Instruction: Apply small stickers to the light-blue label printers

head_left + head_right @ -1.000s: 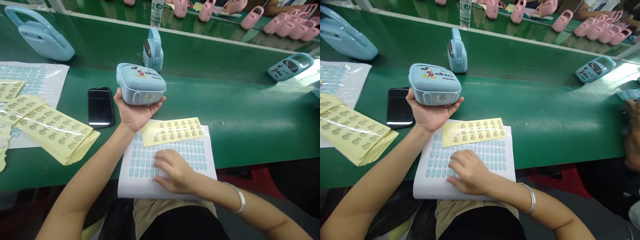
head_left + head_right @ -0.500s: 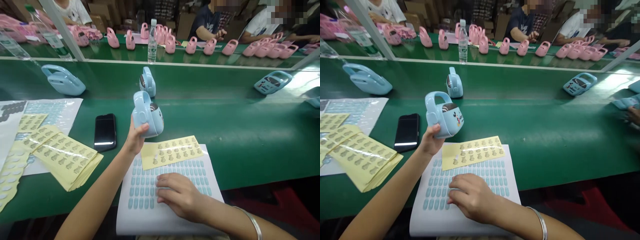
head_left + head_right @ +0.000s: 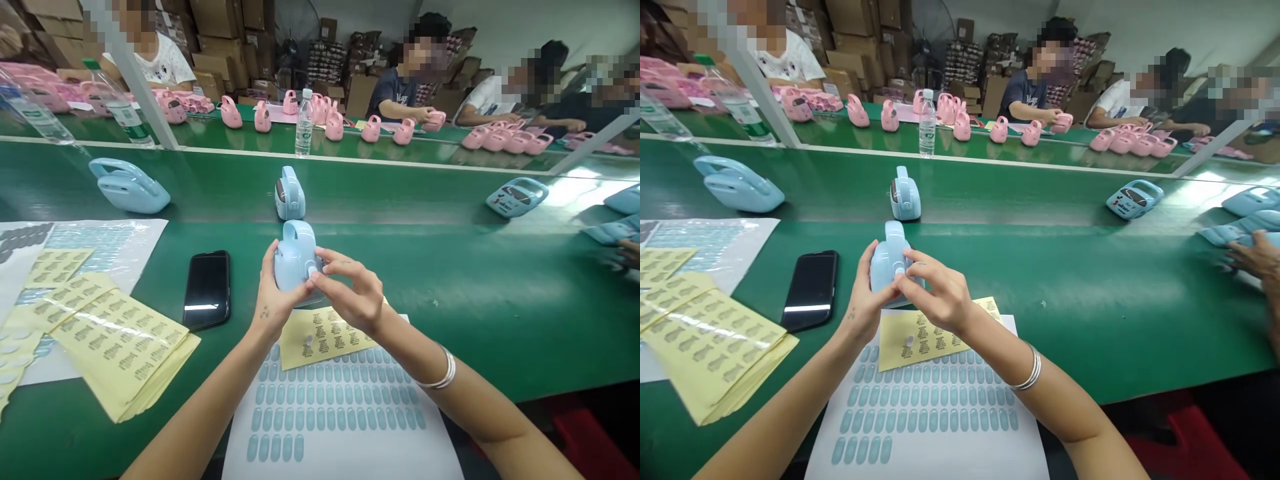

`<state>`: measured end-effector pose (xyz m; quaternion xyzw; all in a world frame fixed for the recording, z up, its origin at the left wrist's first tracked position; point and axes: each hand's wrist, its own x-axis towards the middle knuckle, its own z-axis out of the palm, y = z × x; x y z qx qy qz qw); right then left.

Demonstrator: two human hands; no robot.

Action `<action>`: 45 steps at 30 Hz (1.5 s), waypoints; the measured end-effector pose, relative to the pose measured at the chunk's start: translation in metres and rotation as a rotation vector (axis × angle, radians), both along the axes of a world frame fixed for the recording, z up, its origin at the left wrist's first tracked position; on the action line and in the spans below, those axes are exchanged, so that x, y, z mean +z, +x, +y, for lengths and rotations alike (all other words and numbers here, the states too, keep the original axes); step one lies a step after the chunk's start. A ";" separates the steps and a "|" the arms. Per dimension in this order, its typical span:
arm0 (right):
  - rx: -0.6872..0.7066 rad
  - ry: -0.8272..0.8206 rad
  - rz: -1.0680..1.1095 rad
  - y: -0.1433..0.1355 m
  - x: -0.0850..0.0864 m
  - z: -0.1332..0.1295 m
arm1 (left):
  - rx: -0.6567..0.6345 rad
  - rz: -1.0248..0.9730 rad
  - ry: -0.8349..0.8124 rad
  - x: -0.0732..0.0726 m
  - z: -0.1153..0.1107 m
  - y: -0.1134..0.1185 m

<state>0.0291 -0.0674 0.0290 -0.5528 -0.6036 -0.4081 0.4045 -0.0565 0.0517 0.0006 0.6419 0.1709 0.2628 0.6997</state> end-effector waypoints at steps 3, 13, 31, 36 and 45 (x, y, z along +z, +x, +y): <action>0.026 0.025 0.005 0.002 -0.001 0.002 | 0.023 0.062 -0.007 0.002 -0.001 -0.001; 0.035 0.020 -0.010 0.009 -0.001 0.003 | 0.052 0.110 0.040 0.000 -0.002 -0.001; -0.004 -0.244 0.277 -0.035 0.013 -0.036 | -0.076 -0.021 -0.284 0.013 0.005 0.003; 0.102 -0.474 0.402 -0.088 -0.023 -0.055 | -0.133 -0.076 -0.436 0.014 0.007 0.005; 0.026 -0.787 0.388 -0.118 -0.056 -0.078 | -0.293 -0.073 -0.656 0.025 0.009 0.003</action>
